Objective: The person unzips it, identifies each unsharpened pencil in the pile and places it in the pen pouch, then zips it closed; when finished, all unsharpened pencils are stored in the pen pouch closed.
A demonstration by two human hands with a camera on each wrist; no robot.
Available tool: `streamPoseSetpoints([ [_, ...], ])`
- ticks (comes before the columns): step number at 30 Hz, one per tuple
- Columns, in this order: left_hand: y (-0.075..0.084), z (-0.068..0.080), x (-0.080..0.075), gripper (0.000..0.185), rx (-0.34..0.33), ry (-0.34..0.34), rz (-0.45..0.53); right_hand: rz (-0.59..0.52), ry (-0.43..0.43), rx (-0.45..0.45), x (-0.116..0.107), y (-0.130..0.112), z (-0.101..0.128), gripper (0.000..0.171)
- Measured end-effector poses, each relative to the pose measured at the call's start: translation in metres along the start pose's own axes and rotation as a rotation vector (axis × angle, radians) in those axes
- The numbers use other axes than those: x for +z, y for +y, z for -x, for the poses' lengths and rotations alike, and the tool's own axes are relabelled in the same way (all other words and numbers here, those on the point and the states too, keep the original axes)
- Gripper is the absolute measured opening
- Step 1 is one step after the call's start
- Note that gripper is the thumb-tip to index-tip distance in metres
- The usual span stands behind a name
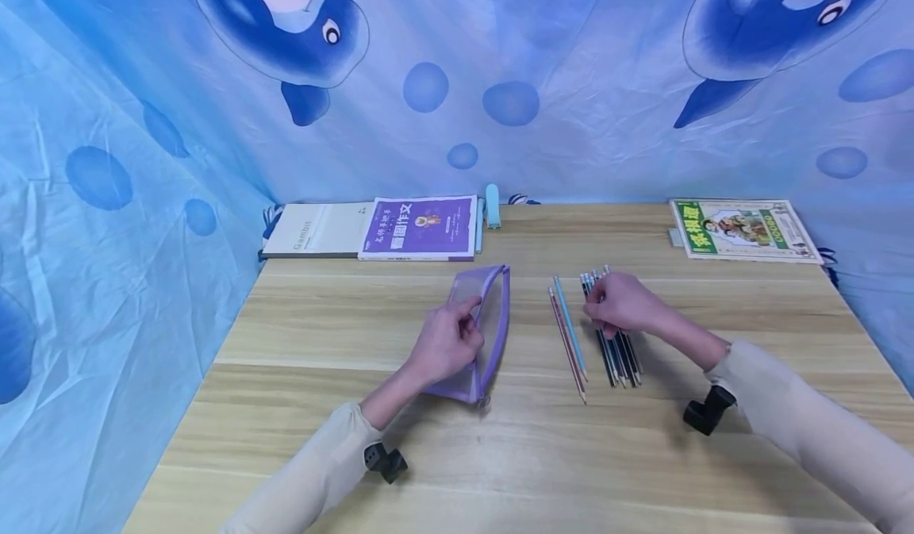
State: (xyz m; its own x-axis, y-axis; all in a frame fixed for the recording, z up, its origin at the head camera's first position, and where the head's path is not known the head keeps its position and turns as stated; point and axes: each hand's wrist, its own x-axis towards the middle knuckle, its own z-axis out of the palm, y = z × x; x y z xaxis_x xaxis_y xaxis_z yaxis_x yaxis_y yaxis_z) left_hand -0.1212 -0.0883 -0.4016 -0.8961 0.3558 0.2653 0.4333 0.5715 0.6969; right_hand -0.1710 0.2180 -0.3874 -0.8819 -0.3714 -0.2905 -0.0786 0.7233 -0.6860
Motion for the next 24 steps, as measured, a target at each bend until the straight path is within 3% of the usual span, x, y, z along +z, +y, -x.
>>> streamPoseSetpoints([
  [15, 0.001, 0.0, 0.0, 0.055, -0.02, -0.028, 0.012, 0.033, -0.013, 0.054, 0.003, 0.004, -0.002, 0.013],
  [24, 0.0, 0.001, 0.001, 0.056, -0.025, -0.026, 0.005, 0.255, 0.02, 0.038, 0.016, -0.003, -0.014, 0.03],
])
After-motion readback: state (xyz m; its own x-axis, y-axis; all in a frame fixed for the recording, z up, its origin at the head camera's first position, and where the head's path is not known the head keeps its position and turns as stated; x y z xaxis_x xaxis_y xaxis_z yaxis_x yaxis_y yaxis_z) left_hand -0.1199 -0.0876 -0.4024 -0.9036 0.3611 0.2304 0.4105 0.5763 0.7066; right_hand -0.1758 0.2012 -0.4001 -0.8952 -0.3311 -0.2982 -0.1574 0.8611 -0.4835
